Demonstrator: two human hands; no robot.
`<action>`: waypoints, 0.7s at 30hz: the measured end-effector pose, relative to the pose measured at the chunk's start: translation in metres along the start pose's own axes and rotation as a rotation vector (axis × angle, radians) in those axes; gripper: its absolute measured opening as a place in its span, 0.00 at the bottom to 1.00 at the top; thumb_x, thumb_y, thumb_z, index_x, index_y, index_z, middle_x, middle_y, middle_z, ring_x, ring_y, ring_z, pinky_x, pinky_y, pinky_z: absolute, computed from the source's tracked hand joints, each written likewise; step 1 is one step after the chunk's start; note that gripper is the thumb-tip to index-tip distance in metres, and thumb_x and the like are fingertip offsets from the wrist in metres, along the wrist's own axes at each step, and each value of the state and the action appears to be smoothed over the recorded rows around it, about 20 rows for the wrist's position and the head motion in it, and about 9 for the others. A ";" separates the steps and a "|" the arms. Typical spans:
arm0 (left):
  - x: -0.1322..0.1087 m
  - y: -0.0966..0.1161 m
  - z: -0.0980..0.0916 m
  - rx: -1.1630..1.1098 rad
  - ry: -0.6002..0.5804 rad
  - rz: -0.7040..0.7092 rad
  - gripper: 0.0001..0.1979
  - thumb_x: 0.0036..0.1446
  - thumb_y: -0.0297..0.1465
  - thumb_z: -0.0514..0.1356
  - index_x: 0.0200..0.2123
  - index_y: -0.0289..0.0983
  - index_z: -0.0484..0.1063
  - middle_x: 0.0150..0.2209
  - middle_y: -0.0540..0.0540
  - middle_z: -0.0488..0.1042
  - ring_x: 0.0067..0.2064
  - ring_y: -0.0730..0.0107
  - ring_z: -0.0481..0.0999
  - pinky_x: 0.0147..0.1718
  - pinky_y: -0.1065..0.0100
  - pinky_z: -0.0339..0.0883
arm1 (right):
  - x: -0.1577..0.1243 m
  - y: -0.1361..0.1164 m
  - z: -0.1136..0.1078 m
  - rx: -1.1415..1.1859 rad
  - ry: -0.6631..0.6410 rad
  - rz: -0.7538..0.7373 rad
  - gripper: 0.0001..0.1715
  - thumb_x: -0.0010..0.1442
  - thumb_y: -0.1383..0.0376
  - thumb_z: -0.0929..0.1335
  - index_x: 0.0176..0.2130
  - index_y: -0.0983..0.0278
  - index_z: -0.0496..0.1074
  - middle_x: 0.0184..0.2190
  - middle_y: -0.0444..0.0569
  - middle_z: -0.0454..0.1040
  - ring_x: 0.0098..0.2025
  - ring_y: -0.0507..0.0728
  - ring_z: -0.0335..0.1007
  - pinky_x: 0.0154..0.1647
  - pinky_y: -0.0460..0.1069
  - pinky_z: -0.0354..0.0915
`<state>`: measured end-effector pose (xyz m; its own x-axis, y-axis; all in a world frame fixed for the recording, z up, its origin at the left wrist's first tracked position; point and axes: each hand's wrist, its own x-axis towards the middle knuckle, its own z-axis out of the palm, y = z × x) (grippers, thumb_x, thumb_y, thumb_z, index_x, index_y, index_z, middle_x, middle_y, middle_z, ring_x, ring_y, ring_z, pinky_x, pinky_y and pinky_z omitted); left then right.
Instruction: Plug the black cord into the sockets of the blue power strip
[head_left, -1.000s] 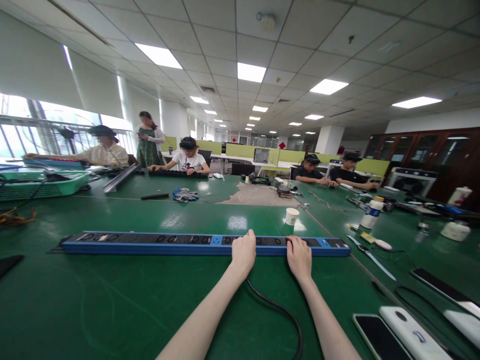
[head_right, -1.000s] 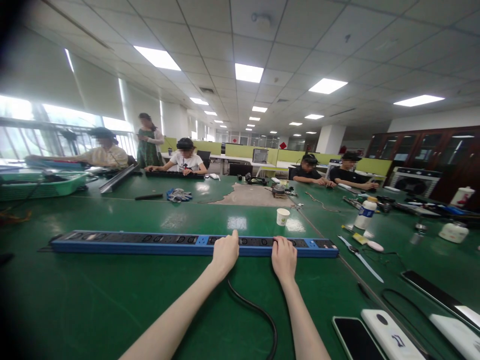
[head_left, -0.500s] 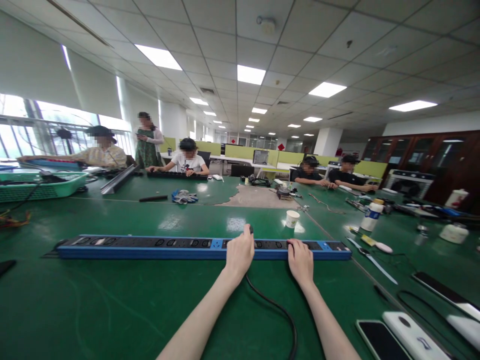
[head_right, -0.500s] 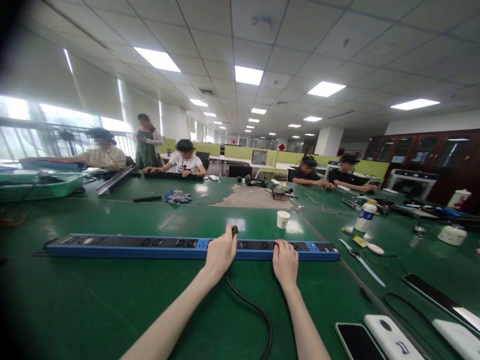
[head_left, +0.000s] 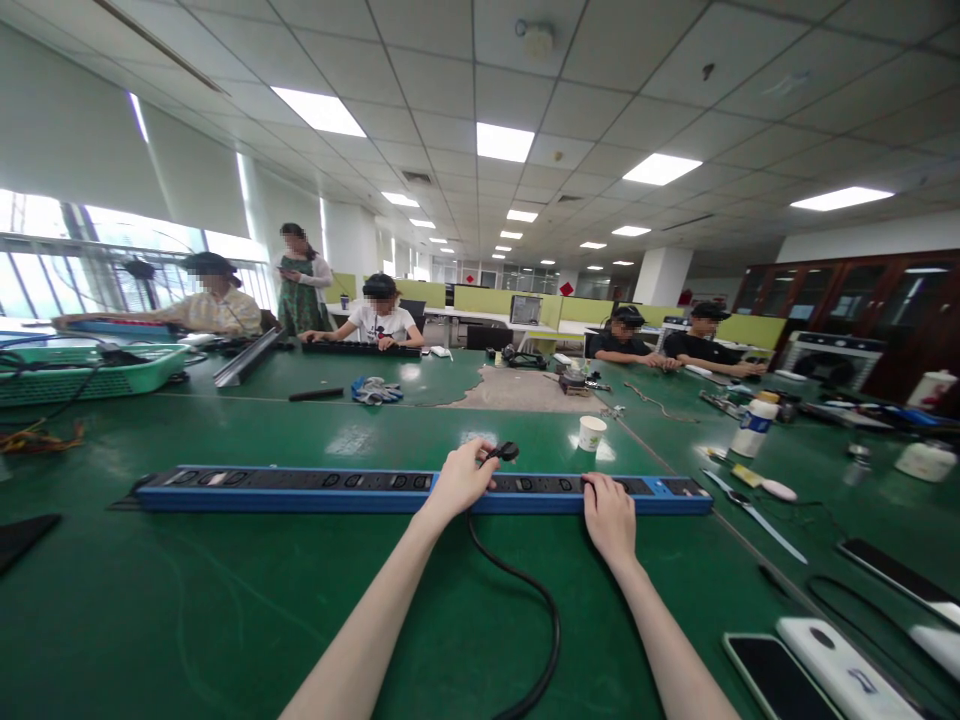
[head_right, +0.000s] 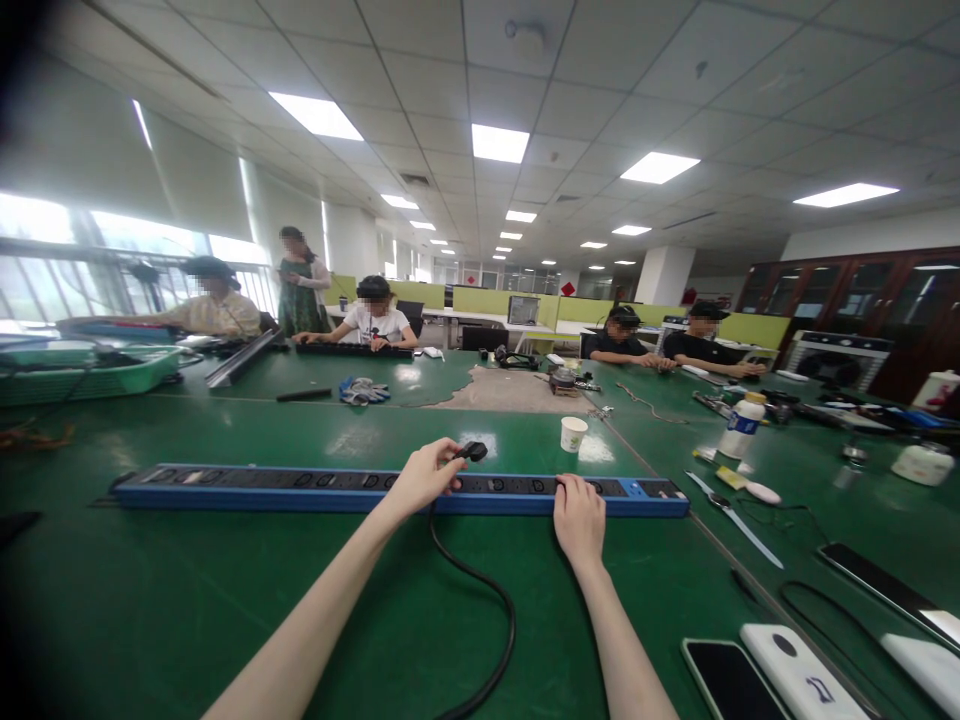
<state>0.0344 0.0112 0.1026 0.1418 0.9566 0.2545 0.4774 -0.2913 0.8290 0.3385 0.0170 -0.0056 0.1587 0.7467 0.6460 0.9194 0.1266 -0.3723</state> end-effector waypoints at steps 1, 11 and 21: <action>0.000 0.000 0.000 -0.020 -0.003 0.005 0.12 0.64 0.32 0.58 0.50 0.40 0.73 0.40 0.48 0.83 0.28 0.73 0.81 0.29 0.73 0.70 | 0.000 0.001 0.000 0.014 -0.002 0.009 0.24 0.71 0.59 0.56 0.52 0.60 0.77 0.54 0.55 0.77 0.56 0.63 0.66 0.58 0.57 0.57; -0.011 0.030 0.001 0.091 -0.079 0.271 0.18 0.58 0.25 0.53 0.37 0.39 0.83 0.39 0.48 0.84 0.43 0.64 0.80 0.48 0.68 0.72 | 0.054 -0.057 -0.066 0.738 -0.494 0.040 0.27 0.64 0.43 0.66 0.43 0.60 0.83 0.44 0.53 0.82 0.50 0.64 0.73 0.54 0.55 0.64; -0.035 0.065 -0.008 0.085 -0.188 0.411 0.23 0.58 0.21 0.53 0.47 0.42 0.84 0.50 0.45 0.81 0.54 0.63 0.78 0.58 0.65 0.70 | 0.045 -0.113 -0.119 0.933 -0.903 -0.062 0.25 0.59 0.44 0.74 0.39 0.62 0.82 0.38 0.48 0.79 0.43 0.58 0.71 0.46 0.50 0.64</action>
<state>0.0534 -0.0414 0.1514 0.4857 0.7479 0.4525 0.4168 -0.6532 0.6322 0.2845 -0.0414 0.1445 -0.5075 0.8501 0.1409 0.2624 0.3082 -0.9144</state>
